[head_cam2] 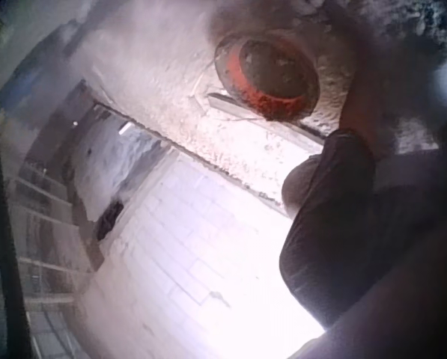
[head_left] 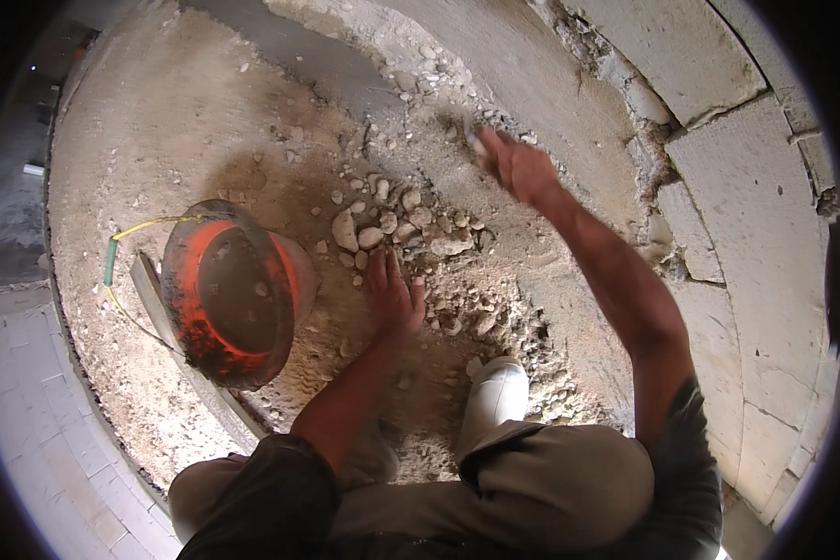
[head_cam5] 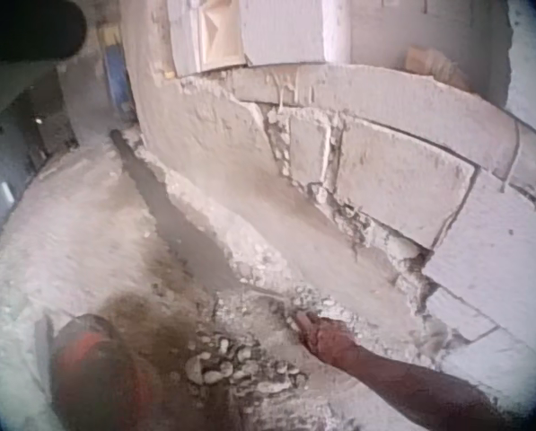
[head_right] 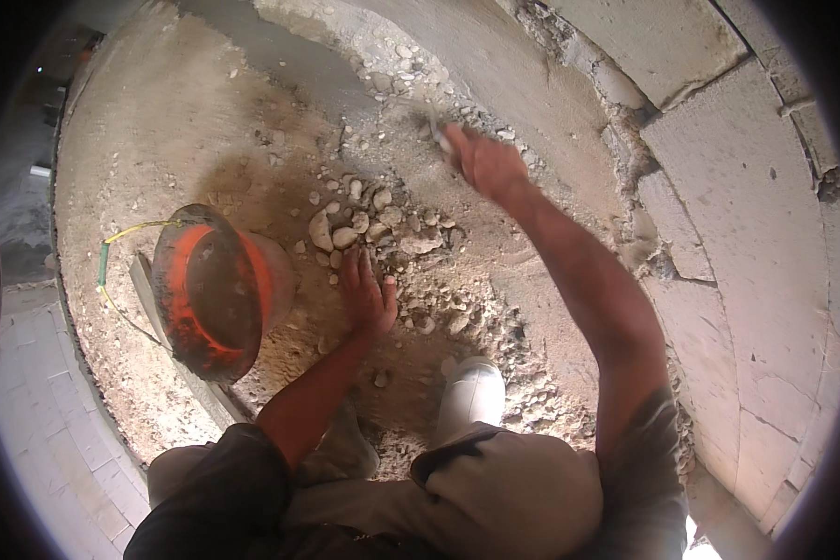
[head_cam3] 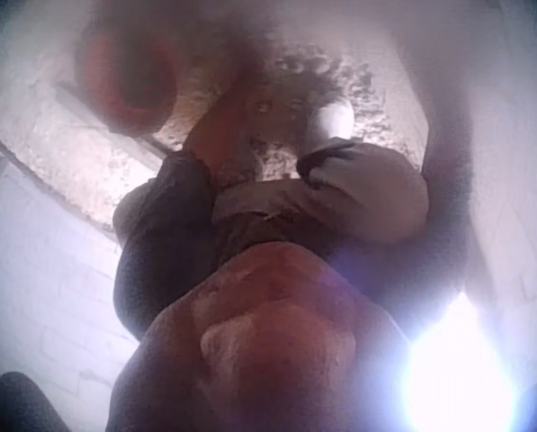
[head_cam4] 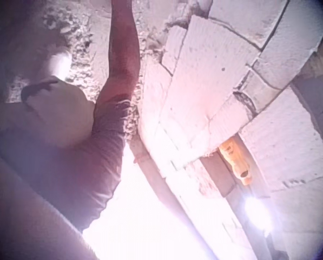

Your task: The person uses a trowel to spread and smooth cement on a concrete floor. They repeatedly scoop cement from a bucket and apply it to the surface, leveling it with the trowel.

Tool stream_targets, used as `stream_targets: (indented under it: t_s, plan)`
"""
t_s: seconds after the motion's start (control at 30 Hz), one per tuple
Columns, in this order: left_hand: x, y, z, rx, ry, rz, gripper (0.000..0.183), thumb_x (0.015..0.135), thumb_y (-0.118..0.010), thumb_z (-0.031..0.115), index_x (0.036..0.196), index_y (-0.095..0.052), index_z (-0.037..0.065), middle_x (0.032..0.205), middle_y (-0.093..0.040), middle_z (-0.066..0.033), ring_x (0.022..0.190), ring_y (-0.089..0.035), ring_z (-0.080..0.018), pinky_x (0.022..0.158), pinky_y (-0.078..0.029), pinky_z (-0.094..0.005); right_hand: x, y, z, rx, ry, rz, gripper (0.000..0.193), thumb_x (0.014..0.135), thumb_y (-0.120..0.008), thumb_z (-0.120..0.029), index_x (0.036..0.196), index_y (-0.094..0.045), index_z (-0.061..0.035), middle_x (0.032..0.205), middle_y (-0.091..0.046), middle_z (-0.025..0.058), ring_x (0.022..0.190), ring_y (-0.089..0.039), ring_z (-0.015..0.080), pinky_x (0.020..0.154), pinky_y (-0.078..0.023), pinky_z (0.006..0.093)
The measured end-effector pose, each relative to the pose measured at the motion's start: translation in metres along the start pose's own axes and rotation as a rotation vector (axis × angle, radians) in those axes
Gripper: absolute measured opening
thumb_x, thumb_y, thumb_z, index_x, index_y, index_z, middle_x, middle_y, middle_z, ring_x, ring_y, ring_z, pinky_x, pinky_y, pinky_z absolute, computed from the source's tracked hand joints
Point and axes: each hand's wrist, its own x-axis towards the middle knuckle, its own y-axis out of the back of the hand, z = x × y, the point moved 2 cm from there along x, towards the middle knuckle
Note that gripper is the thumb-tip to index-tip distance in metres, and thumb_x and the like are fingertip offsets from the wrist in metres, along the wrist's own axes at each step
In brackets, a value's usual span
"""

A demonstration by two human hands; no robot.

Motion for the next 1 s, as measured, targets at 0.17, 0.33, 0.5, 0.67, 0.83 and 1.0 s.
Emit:
stream_targets:
  t_s: [0.17,0.33,0.5,0.67,0.83,1.0]
  plan:
    - [0.001,-0.001,0.0,0.019,0.0,0.005,0.066,0.098,-0.048,0.038,0.146,-0.033,-0.005,0.15,-0.031,-0.0238,0.14,-0.029,-0.0432,0.114,-0.025,-0.0573,0.08,0.004,0.009,-0.158,0.171,0.007,0.032,0.107,-0.038,-0.033,0.137,-0.042,-0.0245,0.108,-0.067,0.0104,0.075,-0.066,0.0236,0.065,-0.061,0.0389]
    - [-0.001,-0.002,-0.002,-0.008,0.026,-0.022,0.07,0.093,-0.058,0.035,0.146,-0.035,-0.004,0.151,-0.031,-0.0211,0.142,-0.027,-0.0409,0.116,-0.023,-0.0554,0.051,0.001,0.036,-0.012,0.174,-0.083,0.035,0.105,-0.046,-0.024,0.139,-0.043,-0.0288,0.107,-0.067,0.0089,0.077,-0.065,0.0173,0.064,-0.06,0.0336]
    - [0.0,-0.004,-0.001,-0.002,0.021,-0.005,0.07,0.092,-0.061,0.033,0.146,-0.035,-0.003,0.152,-0.03,-0.0202,0.144,-0.026,-0.0394,0.116,-0.022,-0.0555,-0.051,0.004,0.055,0.159,0.082,-0.244,0.041,0.1,-0.054,-0.012,0.137,-0.048,-0.0293,0.116,-0.066,0.0116,0.089,-0.07,0.0224,0.072,-0.064,0.0314]
    - [0.001,-0.004,0.0,0.009,0.053,-0.045,0.07,0.091,-0.061,0.032,0.146,-0.035,-0.003,0.152,-0.03,-0.0198,0.144,-0.025,-0.0387,0.116,-0.022,-0.056,-0.136,0.019,0.046,0.562,-0.09,-0.352,0.042,0.099,-0.056,-0.012,0.136,-0.048,-0.0285,0.123,-0.063,0.0128,0.099,-0.068,0.0264,0.078,-0.064,0.0314]
    - [0.001,-0.005,0.0,0.002,0.018,0.01,0.07,0.091,-0.06,0.03,0.147,-0.034,-0.004,0.152,-0.03,-0.0196,0.145,-0.026,-0.0376,0.116,-0.022,-0.0561,-0.099,0.03,0.045,0.157,-0.065,-0.185,0.038,0.105,-0.042,-0.029,0.143,-0.04,-0.0261,0.136,-0.057,0.0169,0.1,-0.069,0.0309,0.079,-0.064,0.0342]
    - [0.001,-0.004,-0.002,0.001,0.002,-0.009,0.07,0.091,-0.059,0.03,0.147,-0.034,-0.003,0.153,-0.03,-0.0201,0.145,-0.026,-0.0382,0.116,-0.022,-0.0562,-0.099,0.0,0.027,0.084,-0.19,-0.19,0.04,0.106,-0.041,-0.029,0.145,-0.035,-0.0263,0.137,-0.055,0.0198,0.091,-0.071,0.0343,0.071,-0.066,0.0381]
